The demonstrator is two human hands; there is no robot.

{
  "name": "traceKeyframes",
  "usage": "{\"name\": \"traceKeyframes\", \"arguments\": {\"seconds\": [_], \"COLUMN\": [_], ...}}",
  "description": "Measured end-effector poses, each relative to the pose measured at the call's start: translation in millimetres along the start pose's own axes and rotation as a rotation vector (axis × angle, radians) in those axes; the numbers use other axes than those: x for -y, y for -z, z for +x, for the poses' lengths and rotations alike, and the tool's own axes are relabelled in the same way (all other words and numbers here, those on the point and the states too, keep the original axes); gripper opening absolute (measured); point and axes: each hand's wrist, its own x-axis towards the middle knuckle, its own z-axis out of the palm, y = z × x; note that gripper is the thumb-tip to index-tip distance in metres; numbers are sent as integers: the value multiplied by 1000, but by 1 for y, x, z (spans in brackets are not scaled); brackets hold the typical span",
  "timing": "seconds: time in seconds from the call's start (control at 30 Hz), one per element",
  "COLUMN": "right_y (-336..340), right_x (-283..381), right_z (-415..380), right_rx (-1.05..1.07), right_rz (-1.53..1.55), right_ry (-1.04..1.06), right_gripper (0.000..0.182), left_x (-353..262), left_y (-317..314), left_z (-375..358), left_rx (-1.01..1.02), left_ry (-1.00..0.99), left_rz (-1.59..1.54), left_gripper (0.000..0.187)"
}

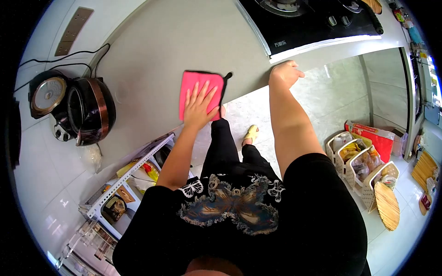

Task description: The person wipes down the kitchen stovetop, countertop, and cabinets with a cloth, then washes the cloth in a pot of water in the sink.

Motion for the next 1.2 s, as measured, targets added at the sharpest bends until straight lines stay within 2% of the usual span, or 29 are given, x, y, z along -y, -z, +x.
{"name": "traceKeyframes", "arguments": {"seconds": [0.07,0.13,0.27,0.57,0.6,0.63,0.7,0.87,0.93,0.97,1.03,1.1,1.13,1.17,1.2], "right_y": [-2,-9,-17,-12,-17,-25,-19,-16,-21,-26,-23,-17,-25,-38,-32], "right_x": [0,0,-2,12,2,-16,-5,0,-7,-17,-11,5,-7,-29,-24], "right_z": [3,9,15,-4,5,19,11,6,17,27,17,0,15,43,37], "right_rx": [-15,-41,-80,-129,-136,-100,-74,-82,-73,-69,-66,-151,-150,-136,-103], "right_rz": [-18,-32,-81,-150,-155,-200,-201,-167,-133,-171,-210,-144,-144,-176,-156], "right_ry": [0,0,-7,-99,-94,9,18,-13,-27,29,84,-61,-64,73,102], "right_gripper": [49,48,49,48,48,48,48,48,49,50,50,50,50,49,50], "left_x": [26,53,109,189,196,201,206,175,147,129,97,68,54,40,28], "left_y": [7,14,17,29,28,26,21,14,7,6,-3,-17,-20,-20,-21], "left_z": [-19,-29,-14,146,169,191,233,324,344,349,346,331,319,303,284], "left_rx": [8,3,-90,-262,-259,-277,-287,-274,-233,-219,-204,-247,-246,-221,-195], "left_ry": [40,199,350,544,548,565,586,636,537,476,414,215,212,149,86], "left_rz": [-8,41,127,195,186,207,218,219,199,171,144,162,164,128,94], "left_gripper": [73,74,75,80,80,81,83,89,89,87,86,84,84,82,80]}}
